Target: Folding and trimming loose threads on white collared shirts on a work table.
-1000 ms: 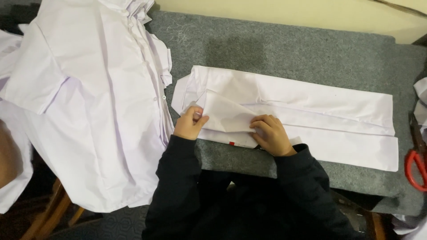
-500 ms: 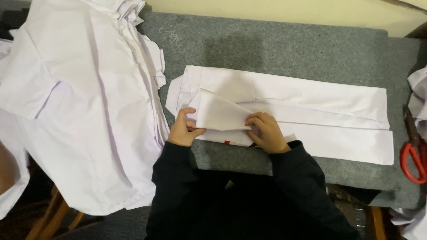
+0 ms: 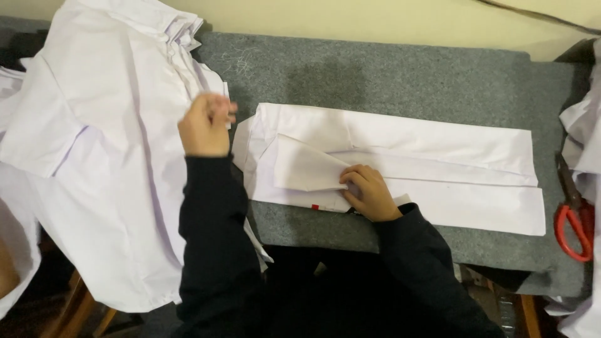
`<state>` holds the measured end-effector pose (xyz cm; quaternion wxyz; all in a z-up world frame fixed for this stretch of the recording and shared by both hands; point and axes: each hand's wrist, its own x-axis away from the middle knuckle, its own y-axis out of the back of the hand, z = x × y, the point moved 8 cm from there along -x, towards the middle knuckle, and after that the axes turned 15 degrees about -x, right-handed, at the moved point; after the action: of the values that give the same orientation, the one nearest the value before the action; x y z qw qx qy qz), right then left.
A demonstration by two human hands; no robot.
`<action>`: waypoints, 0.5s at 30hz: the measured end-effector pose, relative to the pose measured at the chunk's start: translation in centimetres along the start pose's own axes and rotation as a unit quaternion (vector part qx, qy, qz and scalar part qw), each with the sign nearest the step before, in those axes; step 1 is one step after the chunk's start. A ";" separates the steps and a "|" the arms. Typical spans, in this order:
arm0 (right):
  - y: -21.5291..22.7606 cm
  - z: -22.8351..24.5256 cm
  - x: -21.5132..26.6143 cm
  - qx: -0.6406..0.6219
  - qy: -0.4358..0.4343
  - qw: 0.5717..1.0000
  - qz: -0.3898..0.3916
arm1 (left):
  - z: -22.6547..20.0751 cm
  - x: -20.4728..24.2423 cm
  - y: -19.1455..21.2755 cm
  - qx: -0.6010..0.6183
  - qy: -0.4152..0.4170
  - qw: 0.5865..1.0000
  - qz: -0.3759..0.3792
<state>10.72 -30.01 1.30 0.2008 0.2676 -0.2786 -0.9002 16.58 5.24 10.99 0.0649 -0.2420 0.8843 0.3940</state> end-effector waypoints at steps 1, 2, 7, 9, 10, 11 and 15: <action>0.0 0.4 0.0 -0.020 0.021 1.000 0.007 | -0.9 -3.3 -0.4 -0.005 -0.008 1.000 -0.027; 0.1 0.8 -0.1 -0.041 0.043 0.998 0.014 | -1.8 -6.6 -0.9 -0.011 -0.016 0.998 -0.053; -0.5 -0.9 0.5 -0.028 0.009 0.999 0.030 | 3.2 -19.4 -10.9 -0.205 0.056 0.973 0.089; -0.4 -0.9 0.4 -0.029 0.011 0.999 0.028 | 1.6 -19.0 -10.7 -0.233 0.071 0.965 0.093; -0.4 -0.9 0.4 -0.024 0.015 0.999 0.028 | -0.2 -18.0 -9.7 -0.251 0.046 0.965 0.053; -0.6 -0.9 0.5 -0.022 0.019 0.999 0.029 | -1.8 -16.8 -8.7 -0.269 0.024 0.963 0.013; -0.6 -1.3 0.4 -0.024 0.019 0.999 0.024 | -3.9 -8.3 -7.4 -0.104 -0.166 0.978 -0.071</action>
<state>11.01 -30.24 -0.13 0.2335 0.2727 -0.2592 -0.8966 27.69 1.32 11.27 0.2136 -0.2409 0.7958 0.5129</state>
